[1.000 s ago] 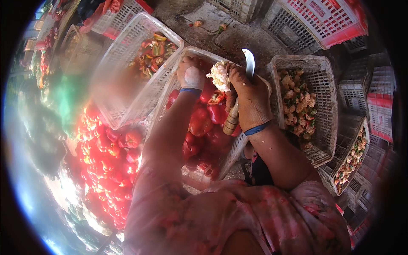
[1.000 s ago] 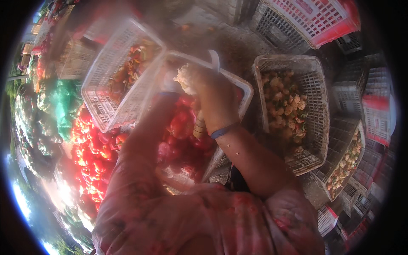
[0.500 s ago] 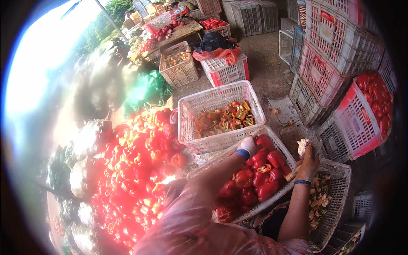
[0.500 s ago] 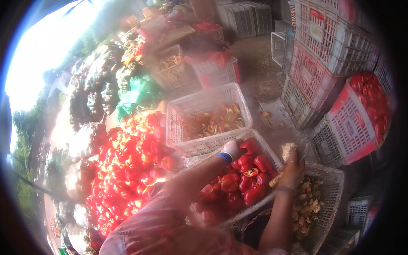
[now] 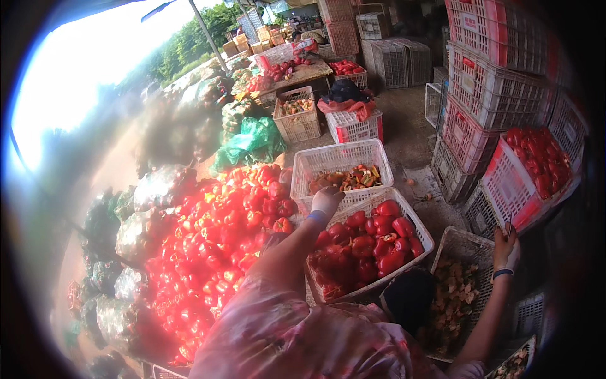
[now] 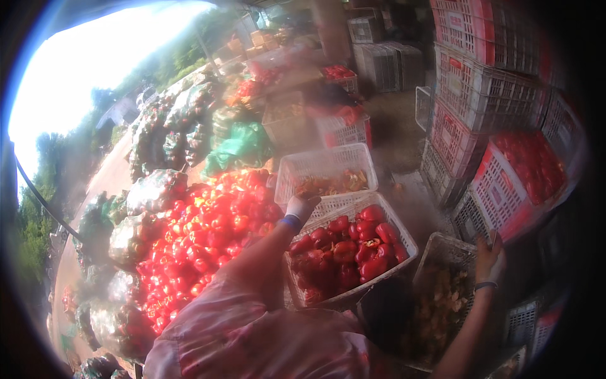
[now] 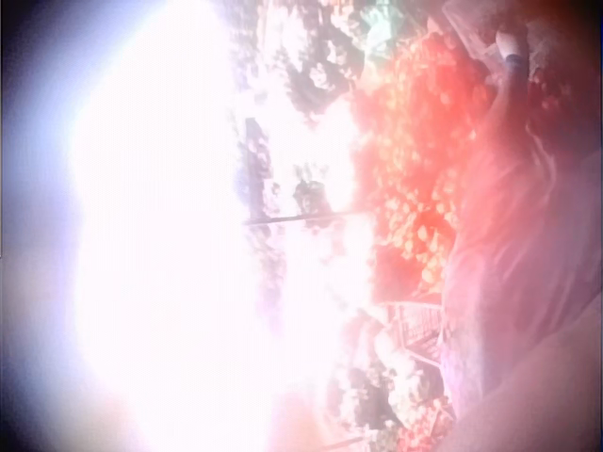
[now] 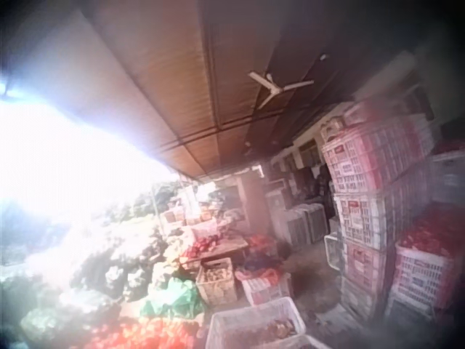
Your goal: The person removes the stems and cores from red bell peppers using a knife and sorts the processed vegetables and stems into separate plastic crates.
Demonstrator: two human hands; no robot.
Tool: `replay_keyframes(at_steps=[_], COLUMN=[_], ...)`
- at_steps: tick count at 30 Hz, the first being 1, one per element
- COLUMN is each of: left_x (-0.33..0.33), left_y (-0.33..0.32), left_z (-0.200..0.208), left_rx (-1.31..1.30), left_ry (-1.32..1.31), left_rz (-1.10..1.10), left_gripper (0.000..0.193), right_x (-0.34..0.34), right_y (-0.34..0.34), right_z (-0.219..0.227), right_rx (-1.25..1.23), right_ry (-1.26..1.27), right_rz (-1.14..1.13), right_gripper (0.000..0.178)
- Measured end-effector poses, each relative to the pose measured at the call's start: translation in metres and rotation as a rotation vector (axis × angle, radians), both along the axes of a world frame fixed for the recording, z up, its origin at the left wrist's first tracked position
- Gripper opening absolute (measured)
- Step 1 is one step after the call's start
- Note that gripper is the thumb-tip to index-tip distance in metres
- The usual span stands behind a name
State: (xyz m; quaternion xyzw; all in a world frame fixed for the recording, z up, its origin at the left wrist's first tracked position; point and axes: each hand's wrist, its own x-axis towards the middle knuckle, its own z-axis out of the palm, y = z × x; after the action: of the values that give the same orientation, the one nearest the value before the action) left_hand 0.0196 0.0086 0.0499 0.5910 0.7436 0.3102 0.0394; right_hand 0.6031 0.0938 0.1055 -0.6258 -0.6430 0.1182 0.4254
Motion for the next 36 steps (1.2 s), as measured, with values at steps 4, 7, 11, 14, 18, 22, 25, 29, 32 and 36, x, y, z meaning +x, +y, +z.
replay_keyframes(at_steps=[4,7,11,14,18,22,25,29,32,36], left_x=[0.044,0.002,-0.026,-0.057,-0.060,-0.131,-0.181,-0.222,-0.232,-0.185], left_y=[-0.014,-0.049,-0.088,-0.096,-0.087,-0.149,-0.194,-0.261,-0.363,-0.455], left_z=[0.040,0.024,0.038,0.027,0.048,0.035,-0.013,-0.097,-0.141,-0.238], left_rx=[0.084,0.237,0.227,0.233,0.211,0.173,0.115,-0.047,-0.238,-0.687], left_ry=[-0.831,-0.745,-0.704,-0.626,-0.661,-0.500,-0.466,-0.481,-0.455,-0.543], left_rz=[0.271,0.157,0.238,0.239,0.252,0.398,0.566,0.804,1.059,1.330], left_gripper=[0.023,0.029,0.025,0.027,0.032,0.037,0.041,0.046,0.050,0.056], right_x=[-0.060,-0.126,-0.194,-0.228,-0.272,-0.313,-0.351,-0.404,-0.440,-0.511], right_y=[-0.038,-0.107,-0.182,-0.234,-0.258,-0.241,-0.224,-0.205,-0.203,-0.144], right_z=[0.187,0.288,0.340,0.355,0.352,0.336,0.318,0.306,0.315,0.284], right_rx=[0.285,0.719,0.984,0.915,0.916,0.874,0.807,0.704,0.700,0.510], right_ry=[-0.182,-0.261,-0.448,-0.645,-0.728,-0.688,-0.748,-0.786,-0.693,-0.487], right_rz=[0.083,0.293,0.622,0.830,1.031,1.206,1.297,1.387,1.499,1.631], right_gripper=[0.039,0.037,0.041,0.041,0.040,0.039,0.039,0.038,0.038,0.038])
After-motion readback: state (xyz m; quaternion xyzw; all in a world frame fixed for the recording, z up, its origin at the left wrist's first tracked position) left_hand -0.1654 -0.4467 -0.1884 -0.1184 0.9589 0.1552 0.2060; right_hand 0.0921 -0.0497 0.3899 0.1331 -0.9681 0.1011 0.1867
